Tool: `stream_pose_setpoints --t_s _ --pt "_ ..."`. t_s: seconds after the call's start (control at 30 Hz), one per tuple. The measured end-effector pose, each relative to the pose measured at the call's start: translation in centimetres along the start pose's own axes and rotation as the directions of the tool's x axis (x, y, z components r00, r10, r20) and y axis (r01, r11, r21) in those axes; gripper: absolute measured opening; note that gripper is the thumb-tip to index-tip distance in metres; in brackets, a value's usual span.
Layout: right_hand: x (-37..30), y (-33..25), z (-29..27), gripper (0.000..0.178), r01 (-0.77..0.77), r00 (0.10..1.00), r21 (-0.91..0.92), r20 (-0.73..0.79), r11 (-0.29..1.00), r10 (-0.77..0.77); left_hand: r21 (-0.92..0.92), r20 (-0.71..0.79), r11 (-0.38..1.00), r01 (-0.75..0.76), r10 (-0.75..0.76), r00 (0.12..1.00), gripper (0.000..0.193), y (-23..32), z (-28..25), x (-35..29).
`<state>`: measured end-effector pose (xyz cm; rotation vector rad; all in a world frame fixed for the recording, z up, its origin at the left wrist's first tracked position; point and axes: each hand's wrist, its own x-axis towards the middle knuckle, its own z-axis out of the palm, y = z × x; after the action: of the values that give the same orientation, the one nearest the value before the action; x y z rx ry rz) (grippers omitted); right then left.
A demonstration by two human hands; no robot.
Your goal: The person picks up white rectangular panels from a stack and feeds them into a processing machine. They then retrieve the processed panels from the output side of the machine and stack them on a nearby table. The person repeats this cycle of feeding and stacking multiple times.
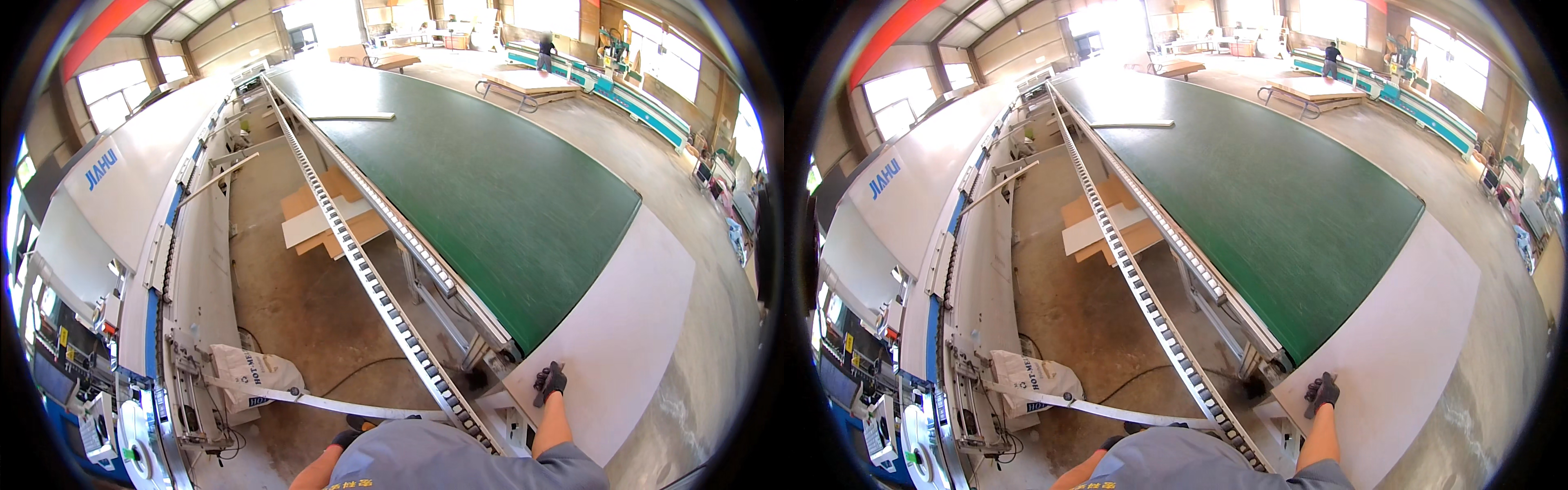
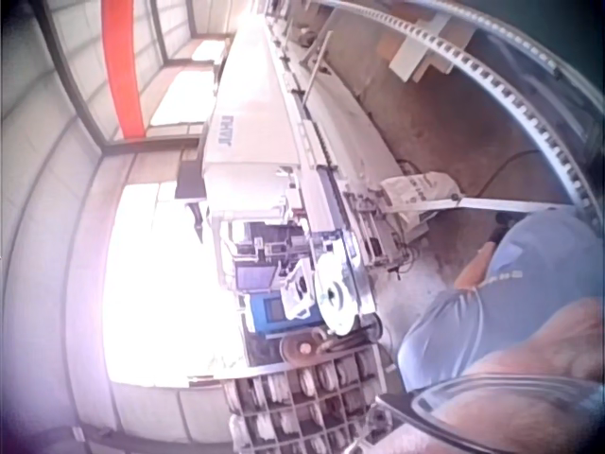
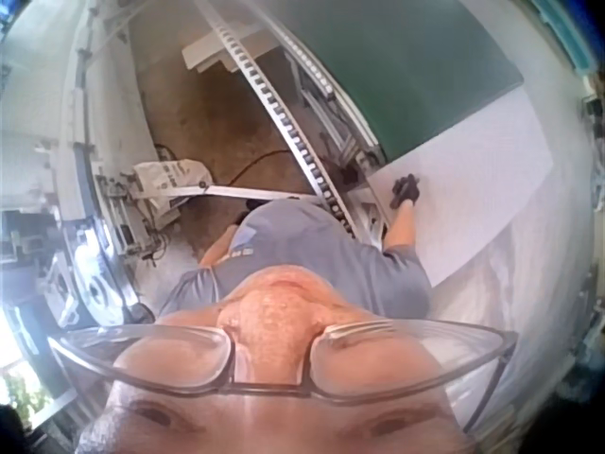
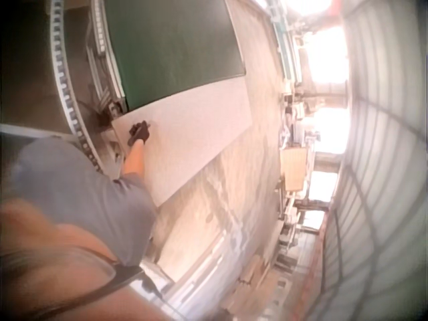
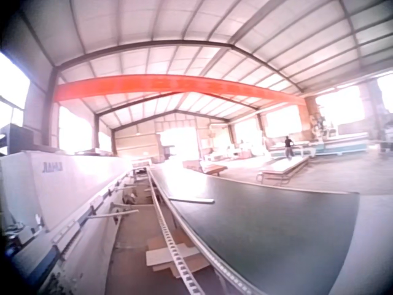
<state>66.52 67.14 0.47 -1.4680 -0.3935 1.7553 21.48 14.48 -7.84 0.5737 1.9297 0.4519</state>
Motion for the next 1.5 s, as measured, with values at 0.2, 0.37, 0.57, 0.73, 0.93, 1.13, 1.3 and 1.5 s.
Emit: stream_pose_setpoints --t_s 0.2,0.37,0.57,0.73,0.93,1.13,1.3,1.5 --pt "-0.8 0.0 0.6 0.036 0.028 1.0 -0.065 -0.011 0.998 -0.029 0.006 0.004 1.0 0.0 0.0 1.0 0.043 -0.1 -0.2 0.0" --pt "-1.1 0.2 1.0 0.035 0.061 0.995 -0.04 -0.077 0.997 -0.064 0.026 0.009 1.0 -0.006 0.006 1.0 0.043 0.1 -0.6 0.5" --pt "-1.3 -0.3 0.9 0.033 0.002 1.0 -0.02 -0.022 1.0 -0.002 0.086 0.026 0.996 0.014 -0.016 1.0 0.043 0.8 -1.2 1.3" --pt "-2.9 -0.4 2.2 0.033 0.09 0.99 -0.096 -0.1 0.991 -0.1 0.125 0.021 0.991 0.045 -0.048 0.999 0.043 1.1 -1.6 2.3" --pt "-3.8 -0.8 2.2 0.033 0.104 0.987 -0.074 -0.114 0.992 -0.112 0.154 0.024 0.987 0.051 -0.055 0.998 0.043 2.5 -1.9 3.5" --pt "-2.9 -0.6 1.9 0.032 0.053 0.994 -0.077 -0.086 0.996 -0.06 0.166 0.014 0.984 0.057 -0.06 0.998 0.043 4.3 -2.2 3.9" --pt "-3.0 -0.4 1.9 0.033 0.102 0.986 -0.107 -0.124 0.989 -0.115 0.169 0.014 0.984 0.055 -0.058 0.998 0.043 4.7 -2.3 3.8" --pt "-2.7 -0.3 1.8 0.033 0.099 0.988 -0.101 -0.106 0.99 -0.11 0.17 0.012 0.983 0.063 -0.066 0.998 0.043 3.9 -2.2 3.5"
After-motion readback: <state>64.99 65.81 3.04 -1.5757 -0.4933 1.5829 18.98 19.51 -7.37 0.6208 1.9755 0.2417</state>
